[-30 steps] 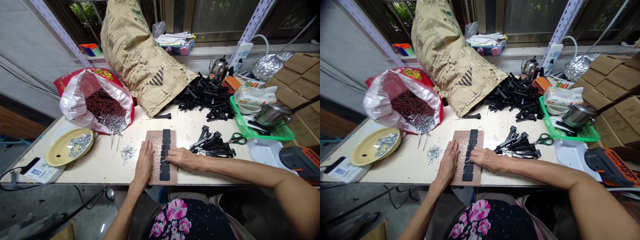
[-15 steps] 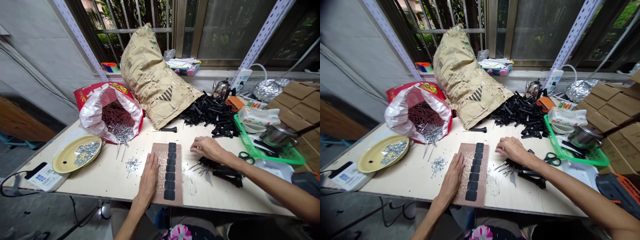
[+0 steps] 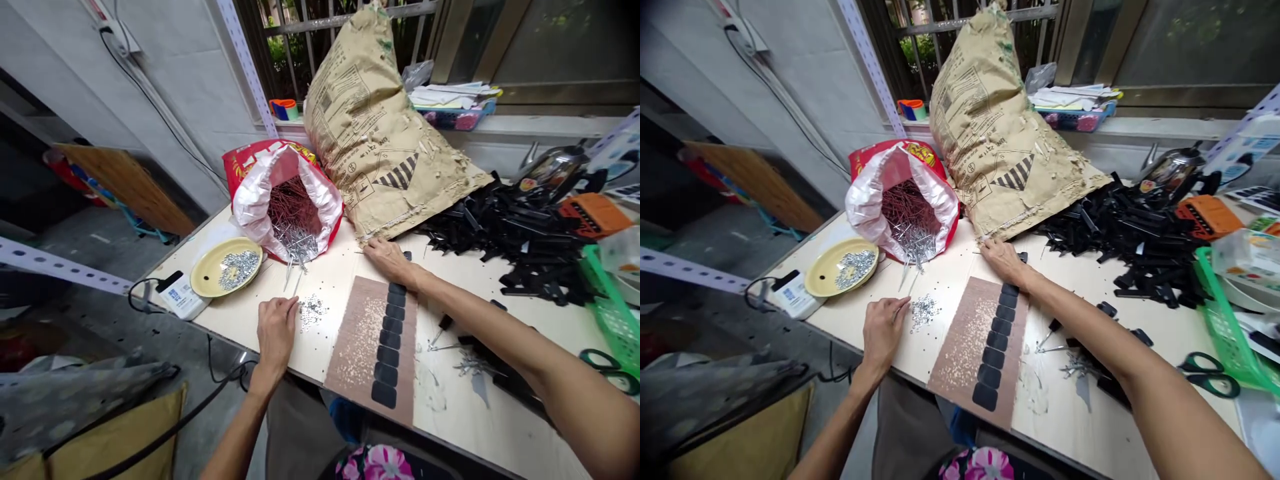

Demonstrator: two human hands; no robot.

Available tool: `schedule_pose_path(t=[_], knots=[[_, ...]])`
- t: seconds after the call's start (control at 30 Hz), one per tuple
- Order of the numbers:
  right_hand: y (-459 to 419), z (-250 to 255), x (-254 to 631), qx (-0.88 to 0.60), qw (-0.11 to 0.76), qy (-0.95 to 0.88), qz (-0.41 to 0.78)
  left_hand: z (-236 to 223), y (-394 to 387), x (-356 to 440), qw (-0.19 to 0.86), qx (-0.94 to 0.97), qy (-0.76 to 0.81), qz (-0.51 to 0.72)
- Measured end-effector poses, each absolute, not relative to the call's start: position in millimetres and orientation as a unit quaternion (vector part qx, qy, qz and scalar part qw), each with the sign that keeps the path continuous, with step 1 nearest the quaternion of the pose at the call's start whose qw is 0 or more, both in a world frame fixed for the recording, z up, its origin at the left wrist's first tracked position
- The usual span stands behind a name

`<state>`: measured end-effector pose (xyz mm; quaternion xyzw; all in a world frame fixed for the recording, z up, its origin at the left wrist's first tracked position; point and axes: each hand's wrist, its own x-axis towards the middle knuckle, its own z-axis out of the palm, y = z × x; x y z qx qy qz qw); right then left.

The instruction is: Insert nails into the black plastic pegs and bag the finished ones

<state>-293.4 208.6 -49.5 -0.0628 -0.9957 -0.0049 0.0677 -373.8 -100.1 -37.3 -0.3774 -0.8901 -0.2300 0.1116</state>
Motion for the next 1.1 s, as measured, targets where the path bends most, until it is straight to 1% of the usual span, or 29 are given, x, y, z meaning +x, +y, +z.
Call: schedule_pose_path(t=[0.1,0.2,0.3,0.4,0.5,0.6,0.7,0.77,0.83,0.97,1.1], knots=[[211,-48,-283,-0.084,0.079,-0.993,0.005,-43,-94,-383,0.102,-0.399,-0.890,-0.193],[211,-39,-268,-0.110,0.131,-0.984,0.039,-43,-83,-388,0.080,-0.421,-0.888,-0.163],[207,-29,-252,-0.116,0.182,-0.973,0.081,-40,-78,-391,0.052,-0.439,-0.884,-0.154],[196,-20,-236,-0.111,0.210,-0.962,0.136,-36,-77,-394,0.029,-0.434,-0.885,-0.168],[170,-11,-222,-0.116,0.225,-0.947,0.199,-29,-77,-391,-0.010,-0.401,-0.879,-0.258],[133,1,-211,-0.096,0.229,-0.931,0.267,-17,-72,-375,-0.096,-0.308,-0.845,-0.426],[100,9,-205,-0.061,0.226,-0.921,0.312,-6,-61,-348,-0.210,-0.212,-0.747,-0.594],[88,11,-203,-0.057,0.226,-0.919,0.318,0,-54,-331,-0.260,-0.181,-0.680,-0.661],[84,12,-201,-0.067,0.224,-0.921,0.310,5,-48,-317,-0.288,-0.166,-0.639,-0.693],[85,14,-193,-0.088,0.220,-0.931,0.277,11,-42,-306,-0.330,-0.152,-0.597,-0.715],[84,19,-185,-0.106,0.222,-0.939,0.240,15,-40,-304,-0.335,-0.163,-0.594,-0.713]])
